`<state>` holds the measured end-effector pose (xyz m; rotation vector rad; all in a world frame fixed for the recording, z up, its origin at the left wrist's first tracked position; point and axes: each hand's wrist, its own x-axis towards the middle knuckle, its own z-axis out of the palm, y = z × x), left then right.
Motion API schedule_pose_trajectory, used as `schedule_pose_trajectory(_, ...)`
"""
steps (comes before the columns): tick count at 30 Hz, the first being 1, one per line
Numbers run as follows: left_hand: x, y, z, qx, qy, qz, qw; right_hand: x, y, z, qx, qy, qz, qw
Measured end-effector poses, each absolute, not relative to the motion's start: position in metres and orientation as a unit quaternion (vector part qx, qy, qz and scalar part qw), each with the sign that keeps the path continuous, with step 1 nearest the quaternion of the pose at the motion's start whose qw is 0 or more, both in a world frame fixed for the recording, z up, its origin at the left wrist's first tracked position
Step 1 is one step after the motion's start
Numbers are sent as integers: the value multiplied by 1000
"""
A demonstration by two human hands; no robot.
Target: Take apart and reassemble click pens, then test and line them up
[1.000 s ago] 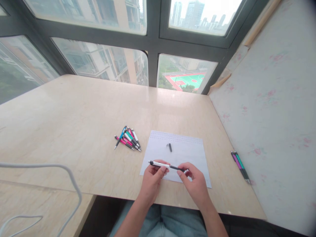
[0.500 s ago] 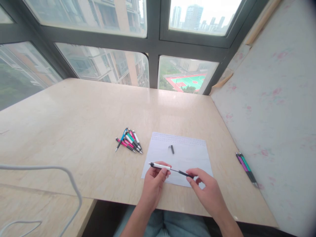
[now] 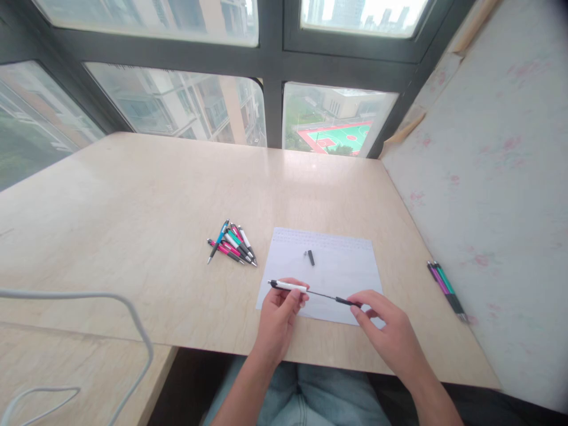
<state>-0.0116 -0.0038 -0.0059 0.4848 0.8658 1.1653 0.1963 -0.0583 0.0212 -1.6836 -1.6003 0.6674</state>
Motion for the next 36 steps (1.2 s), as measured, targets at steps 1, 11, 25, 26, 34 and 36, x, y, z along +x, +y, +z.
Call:
schedule_pose_trajectory(1,-11,-4,-5,226,391,526,720,196,-59,24,-649,-620,259,356)
schedule_pose_trajectory(11,-12,-4,2,200,377,498,755,184,-59,40,-634,-637,230,374)
schedule_pose_trajectory(25,-15,-2,-3,159,341,506,776,166,-45,80,-602,-661,193,405)
schedule_pose_trajectory(26,-16,-2,-4,150,335,508,779,164,-44,83,-598,-663,193,407)
schedule_pose_trajectory(34,-17,-2,-3,91,305,528,787,165,-46,91,-607,-668,158,399)
schedule_pose_trajectory(36,-17,-2,-2,90,303,529,788,168,-47,91,-616,-663,157,395)
